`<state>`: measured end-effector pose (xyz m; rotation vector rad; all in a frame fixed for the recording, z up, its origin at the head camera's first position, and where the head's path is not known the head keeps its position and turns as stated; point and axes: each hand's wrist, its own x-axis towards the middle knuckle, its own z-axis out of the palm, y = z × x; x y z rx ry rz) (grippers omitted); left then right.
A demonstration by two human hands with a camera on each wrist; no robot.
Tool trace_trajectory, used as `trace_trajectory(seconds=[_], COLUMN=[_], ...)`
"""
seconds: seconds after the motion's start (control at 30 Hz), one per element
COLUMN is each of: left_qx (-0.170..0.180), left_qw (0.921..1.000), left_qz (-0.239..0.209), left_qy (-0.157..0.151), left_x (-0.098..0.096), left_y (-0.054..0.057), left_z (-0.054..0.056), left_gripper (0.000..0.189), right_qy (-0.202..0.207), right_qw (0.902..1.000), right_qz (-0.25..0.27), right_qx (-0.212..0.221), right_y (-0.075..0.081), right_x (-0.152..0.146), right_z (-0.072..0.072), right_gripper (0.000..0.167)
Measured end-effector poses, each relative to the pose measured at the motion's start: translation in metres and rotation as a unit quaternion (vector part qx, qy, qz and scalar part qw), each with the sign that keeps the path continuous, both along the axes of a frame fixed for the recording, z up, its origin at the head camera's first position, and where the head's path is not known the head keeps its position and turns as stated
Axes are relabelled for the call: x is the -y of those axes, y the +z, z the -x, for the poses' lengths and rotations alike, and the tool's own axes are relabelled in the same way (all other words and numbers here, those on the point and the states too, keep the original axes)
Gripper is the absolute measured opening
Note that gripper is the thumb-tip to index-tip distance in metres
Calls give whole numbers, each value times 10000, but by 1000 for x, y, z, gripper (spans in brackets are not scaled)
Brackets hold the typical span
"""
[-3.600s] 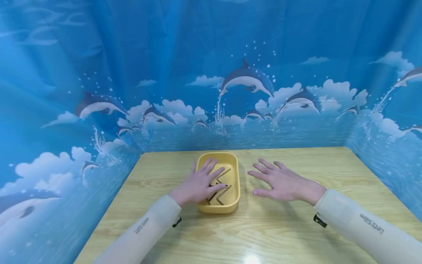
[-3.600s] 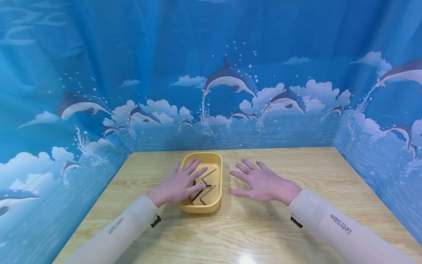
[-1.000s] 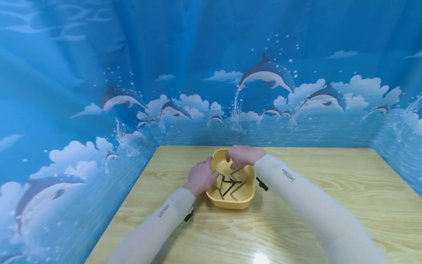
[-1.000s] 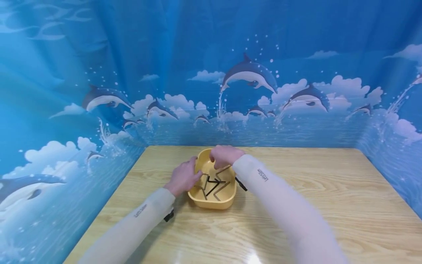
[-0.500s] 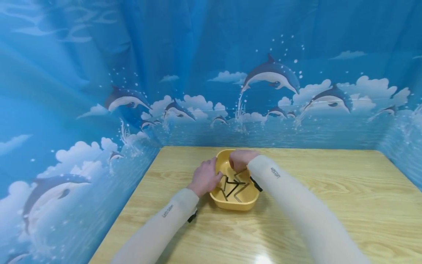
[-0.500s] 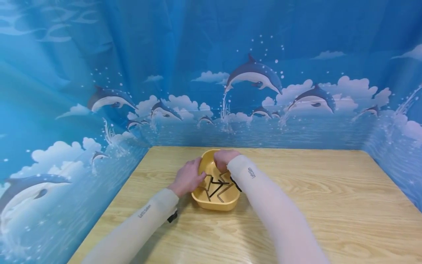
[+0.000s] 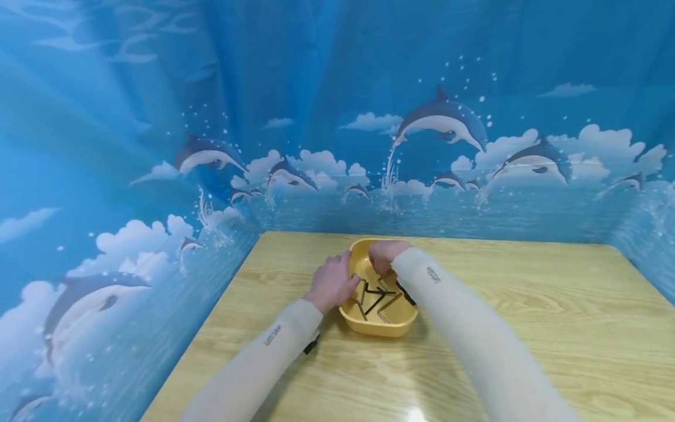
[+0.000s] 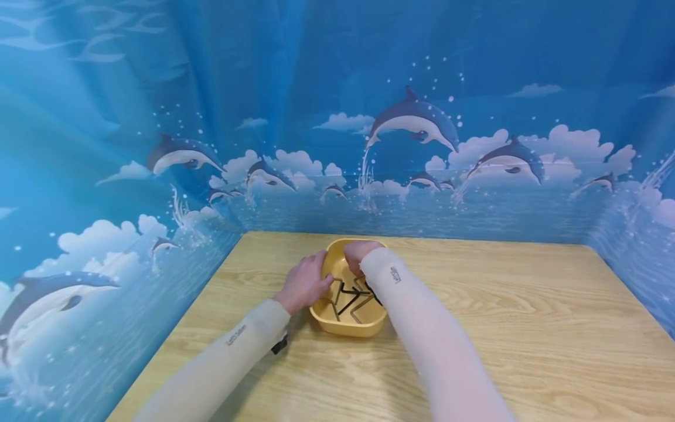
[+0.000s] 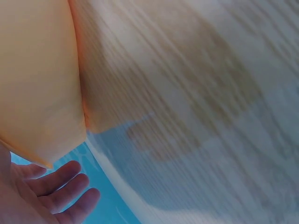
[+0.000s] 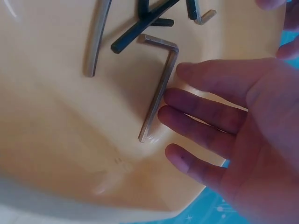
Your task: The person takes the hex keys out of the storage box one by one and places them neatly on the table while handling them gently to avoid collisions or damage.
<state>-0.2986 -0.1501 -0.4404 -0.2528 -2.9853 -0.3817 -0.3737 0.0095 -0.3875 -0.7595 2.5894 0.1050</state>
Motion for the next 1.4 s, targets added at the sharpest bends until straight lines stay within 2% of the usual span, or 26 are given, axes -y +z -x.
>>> trace_trajectory(seconds=[0.13,0.33,0.57,0.87,1.17,1.4], left_qx=[-56,-65,-47,-39,-57,-79], left_qw=[10000,9998,9997,9997,9997,9997], left_qz=[73,193,256,231,234,209], left_qy=[-34,-51,7,26,54,25], left_x=[-1,-4,-6,-5,-3,-3], left_y=[0,1,2,3,1,2], left_z=[1,2,2,0,0,-1], left_gripper=[64,63,64,64,62,62], right_qy=[-7,119,195,45,233,300], right_qw=[9992,9964,9964,9979,9979,9979], right_qz=[-366,-778,-700,-590,-526,-489], right_qx=[-154,-320,-437,-252,-304,-315], right_y=[2,4,2,-5,0,-1], right_x=[0,-2,-4,-1,-1,0], right_z=[-5,-12,-11,-5,-9,-4], right_gripper=[24,25,23,19,17,18])
